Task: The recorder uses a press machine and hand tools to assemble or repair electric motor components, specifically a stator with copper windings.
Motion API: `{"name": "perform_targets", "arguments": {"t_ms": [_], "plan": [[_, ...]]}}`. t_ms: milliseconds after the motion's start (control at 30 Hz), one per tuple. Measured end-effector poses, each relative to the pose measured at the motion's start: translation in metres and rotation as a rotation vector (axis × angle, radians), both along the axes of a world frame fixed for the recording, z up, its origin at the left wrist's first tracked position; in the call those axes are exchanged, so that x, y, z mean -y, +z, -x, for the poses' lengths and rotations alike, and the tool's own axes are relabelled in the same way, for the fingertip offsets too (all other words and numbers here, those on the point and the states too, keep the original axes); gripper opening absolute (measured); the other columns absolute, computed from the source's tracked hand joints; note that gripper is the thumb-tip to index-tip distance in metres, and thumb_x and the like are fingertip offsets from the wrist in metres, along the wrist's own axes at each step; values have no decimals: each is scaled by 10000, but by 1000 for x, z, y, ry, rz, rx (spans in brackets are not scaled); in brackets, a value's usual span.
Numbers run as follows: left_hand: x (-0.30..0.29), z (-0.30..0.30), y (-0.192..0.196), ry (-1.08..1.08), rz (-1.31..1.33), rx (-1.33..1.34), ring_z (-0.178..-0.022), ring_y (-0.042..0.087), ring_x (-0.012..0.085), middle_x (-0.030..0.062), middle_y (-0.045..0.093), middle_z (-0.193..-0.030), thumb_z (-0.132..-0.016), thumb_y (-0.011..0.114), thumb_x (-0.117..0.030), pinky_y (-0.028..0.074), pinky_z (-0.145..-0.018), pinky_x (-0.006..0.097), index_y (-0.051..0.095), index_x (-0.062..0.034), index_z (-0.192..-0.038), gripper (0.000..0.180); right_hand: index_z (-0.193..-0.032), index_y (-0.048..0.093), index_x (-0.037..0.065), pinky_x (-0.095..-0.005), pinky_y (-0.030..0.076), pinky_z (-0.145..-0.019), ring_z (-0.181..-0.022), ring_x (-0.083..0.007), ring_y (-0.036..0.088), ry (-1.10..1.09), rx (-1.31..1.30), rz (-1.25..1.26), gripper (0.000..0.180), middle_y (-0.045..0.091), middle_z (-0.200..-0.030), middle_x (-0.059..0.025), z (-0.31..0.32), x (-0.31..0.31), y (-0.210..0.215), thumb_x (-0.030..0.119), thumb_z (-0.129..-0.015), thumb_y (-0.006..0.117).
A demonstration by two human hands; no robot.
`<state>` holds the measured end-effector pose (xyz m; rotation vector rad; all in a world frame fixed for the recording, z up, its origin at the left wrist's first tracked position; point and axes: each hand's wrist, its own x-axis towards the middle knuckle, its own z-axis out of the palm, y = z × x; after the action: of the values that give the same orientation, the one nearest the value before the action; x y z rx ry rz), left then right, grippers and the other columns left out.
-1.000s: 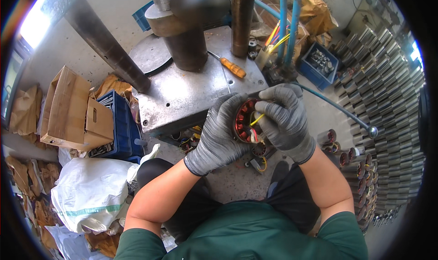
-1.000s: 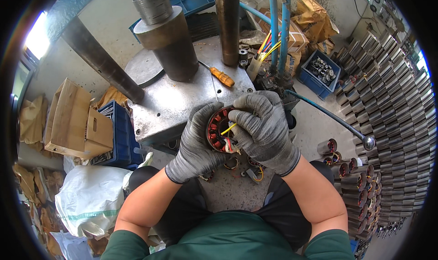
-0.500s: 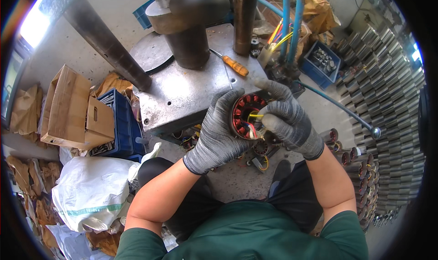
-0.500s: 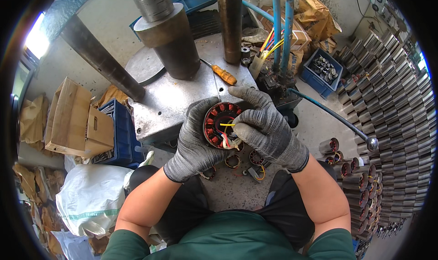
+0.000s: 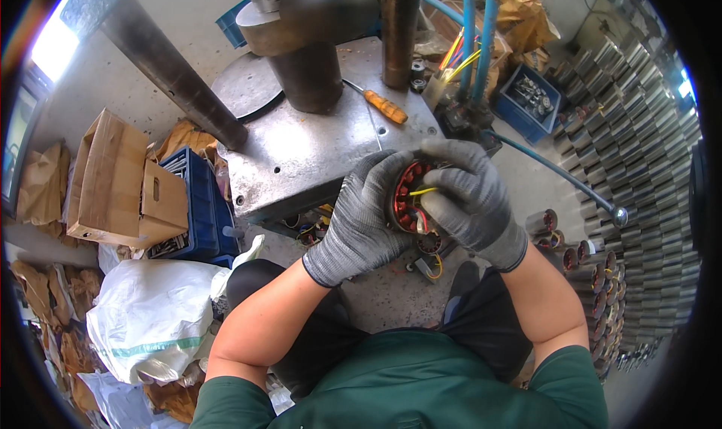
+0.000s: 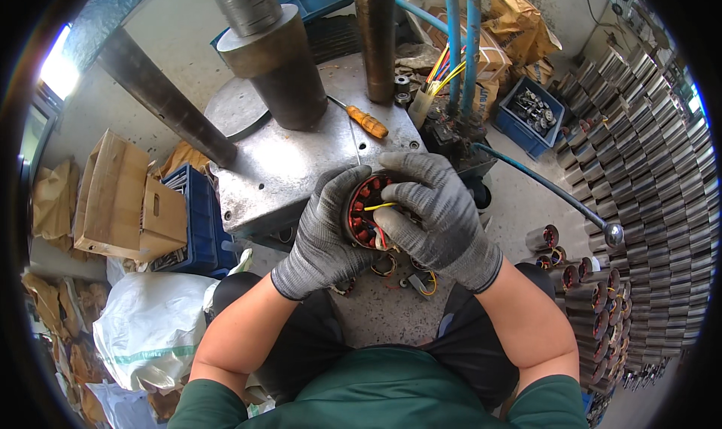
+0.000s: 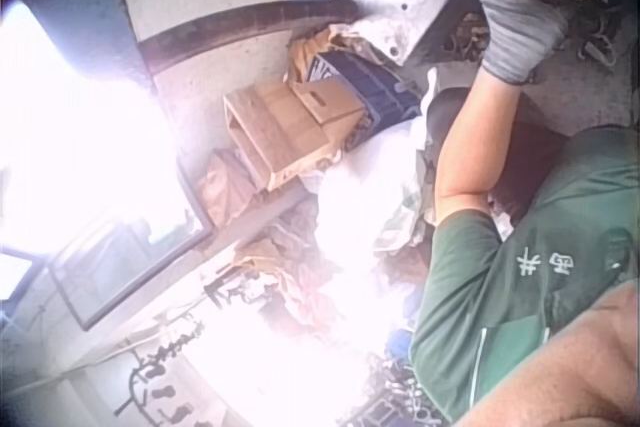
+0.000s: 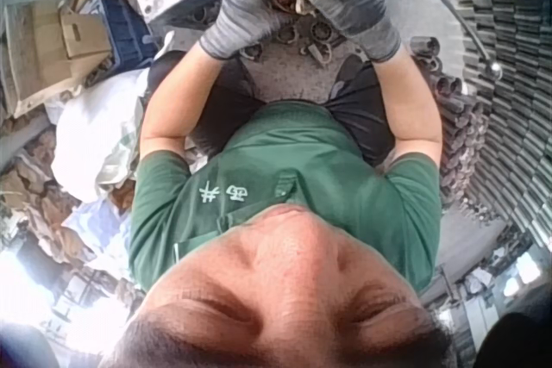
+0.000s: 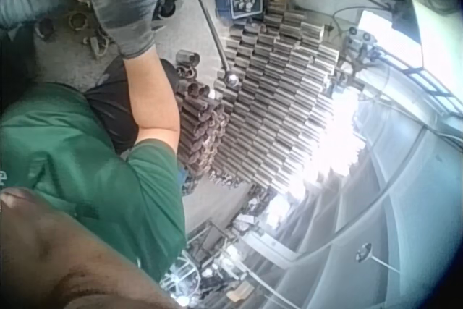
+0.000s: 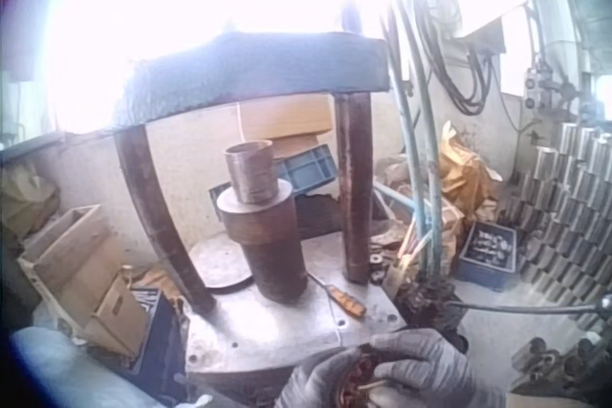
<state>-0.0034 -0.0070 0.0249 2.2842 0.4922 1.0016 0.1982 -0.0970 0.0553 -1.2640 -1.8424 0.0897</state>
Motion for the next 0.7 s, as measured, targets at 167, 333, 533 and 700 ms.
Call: {"name": "perform_targets", "arguments": {"t_ms": [167,333,533,700], "plan": [[1,-1,-7,18,55,20,-1214,620,377,193,574,-1338,-586,1007,-297,523,-1064,470,487,-36,-1444,1036,-1128,714,12,-405,567,-952,-1106,-313,693,3,-187,-144,276,700,-1256,-168,-3,0,0,46,-862,782],[-7,-3,-34,-56,572,37,-1297,600,257,115,585,-1369,-550,1001,-103,515,-1123,417,399,-71,-1511,1135,-1163,714,16,-355,561,-940,-1085,-272,711,-84,-267,-75,239,716,-1221,-142,-30,-19,-12,35,-925,709],[-5,13,13,-333,1184,744,-1339,603,295,155,556,-1472,-577,1014,-33,464,-1180,445,228,-110,-1652,1333,-1227,700,30,-439,485,-1084,-1222,-346,601,-199,254,176,399,673,-1315,-154,-36,-52,-51,69,-831,705],[-30,29,12,-365,1161,716,-1370,578,324,185,568,-1462,-673,995,-235,455,-1176,479,203,-128,-1679,1285,-1320,687,123,-472,411,-1162,-1378,-355,503,-232,584,149,551,590,-1484,-117,-21,-74,-99,213,-782,767]]}}
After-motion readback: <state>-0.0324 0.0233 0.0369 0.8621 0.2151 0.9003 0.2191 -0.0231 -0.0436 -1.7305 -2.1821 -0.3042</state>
